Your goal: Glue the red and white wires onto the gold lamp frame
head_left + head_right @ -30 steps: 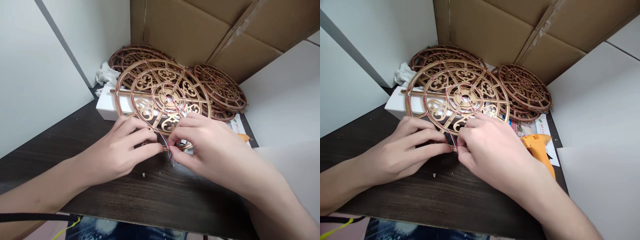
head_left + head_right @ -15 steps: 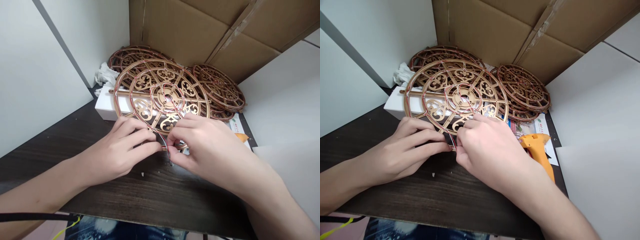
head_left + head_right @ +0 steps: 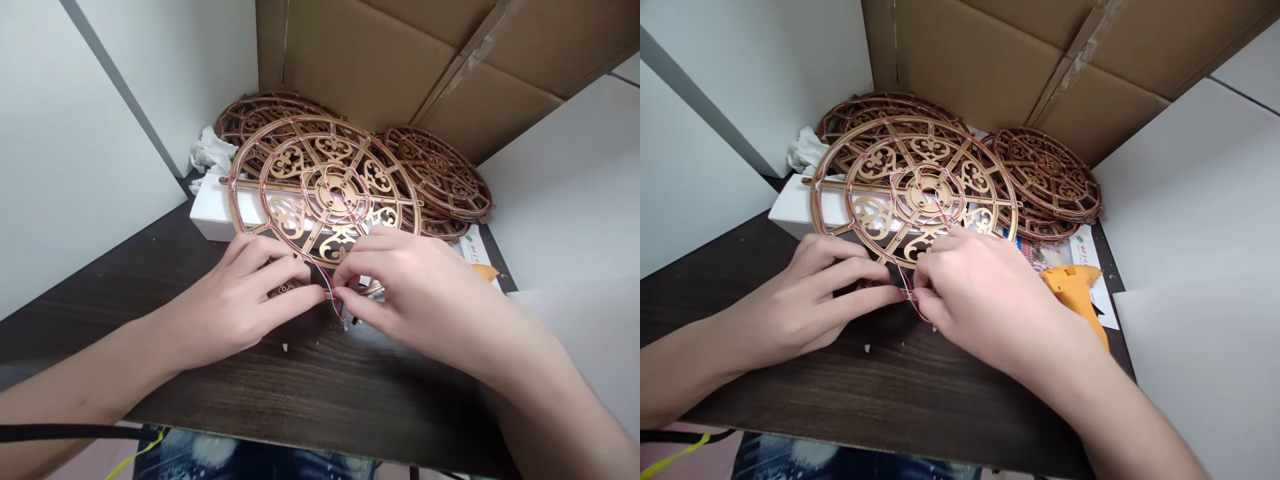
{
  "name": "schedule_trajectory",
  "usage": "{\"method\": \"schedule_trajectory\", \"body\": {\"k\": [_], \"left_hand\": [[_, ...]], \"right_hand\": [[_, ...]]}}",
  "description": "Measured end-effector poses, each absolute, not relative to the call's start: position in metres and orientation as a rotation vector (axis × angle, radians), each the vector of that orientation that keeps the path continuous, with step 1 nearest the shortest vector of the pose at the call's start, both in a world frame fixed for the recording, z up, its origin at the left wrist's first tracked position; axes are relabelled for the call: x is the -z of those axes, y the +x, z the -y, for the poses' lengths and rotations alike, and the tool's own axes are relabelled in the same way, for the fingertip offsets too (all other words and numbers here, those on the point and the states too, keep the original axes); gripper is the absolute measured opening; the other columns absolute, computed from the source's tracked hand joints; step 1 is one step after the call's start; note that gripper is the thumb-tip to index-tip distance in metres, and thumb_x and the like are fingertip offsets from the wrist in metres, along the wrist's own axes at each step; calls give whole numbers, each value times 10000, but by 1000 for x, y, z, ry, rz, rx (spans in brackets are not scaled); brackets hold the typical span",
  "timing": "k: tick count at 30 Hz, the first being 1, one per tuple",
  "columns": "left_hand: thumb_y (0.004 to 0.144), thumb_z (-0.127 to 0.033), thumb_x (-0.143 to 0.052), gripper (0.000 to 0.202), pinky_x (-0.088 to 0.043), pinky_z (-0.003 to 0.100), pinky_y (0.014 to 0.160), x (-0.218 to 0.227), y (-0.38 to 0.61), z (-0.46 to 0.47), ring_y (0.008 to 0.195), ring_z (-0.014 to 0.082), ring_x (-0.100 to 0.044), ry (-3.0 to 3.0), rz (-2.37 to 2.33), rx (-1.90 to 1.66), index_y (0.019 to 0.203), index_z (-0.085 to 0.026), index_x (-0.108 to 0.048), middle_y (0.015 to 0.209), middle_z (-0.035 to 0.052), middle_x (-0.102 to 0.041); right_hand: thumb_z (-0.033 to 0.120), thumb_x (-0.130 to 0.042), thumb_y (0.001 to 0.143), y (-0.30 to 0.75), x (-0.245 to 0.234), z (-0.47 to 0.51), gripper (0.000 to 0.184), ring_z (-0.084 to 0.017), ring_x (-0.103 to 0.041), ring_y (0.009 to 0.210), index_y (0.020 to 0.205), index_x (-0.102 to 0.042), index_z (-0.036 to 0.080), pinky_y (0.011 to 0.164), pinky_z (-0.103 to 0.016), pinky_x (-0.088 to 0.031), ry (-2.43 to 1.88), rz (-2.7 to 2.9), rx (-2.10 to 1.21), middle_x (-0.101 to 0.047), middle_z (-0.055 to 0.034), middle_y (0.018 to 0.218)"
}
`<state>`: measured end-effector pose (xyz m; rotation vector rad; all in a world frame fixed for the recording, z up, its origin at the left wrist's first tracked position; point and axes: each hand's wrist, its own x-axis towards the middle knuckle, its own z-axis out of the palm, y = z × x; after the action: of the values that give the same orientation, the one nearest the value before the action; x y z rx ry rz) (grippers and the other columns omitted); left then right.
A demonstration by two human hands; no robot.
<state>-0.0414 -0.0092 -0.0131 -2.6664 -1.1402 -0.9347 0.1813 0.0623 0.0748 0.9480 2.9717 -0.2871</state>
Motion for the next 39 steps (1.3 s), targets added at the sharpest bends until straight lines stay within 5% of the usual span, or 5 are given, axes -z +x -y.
{"method": "schedule_trajectory", "body": {"k": [20, 39], "left_hand": [[962, -47, -466, 432, -463, 499, 882, 17, -44, 6, 1083, 273, -576, -2682, 1157, 941, 1257, -312, -636, 1117, 30, -743], [963, -28, -478, 382, -415, 451, 957, 20, -41, 5, 1145, 275, -554, -2674, 1153, 962, 1215, -260, -646, 1112, 30, -704]], "right_hand": [[234, -591, 962, 184, -77, -62, 174, -202, -631, 841, 874, -736, 194, 684, -343, -402, 776, -2985, 91, -715, -36, 852], [200, -573, 932, 174, -73, -53, 156, -221, -628, 802, 824, -685, 179, 613, -360, -305, 811, -2936, -107, -718, -56, 843]]}}
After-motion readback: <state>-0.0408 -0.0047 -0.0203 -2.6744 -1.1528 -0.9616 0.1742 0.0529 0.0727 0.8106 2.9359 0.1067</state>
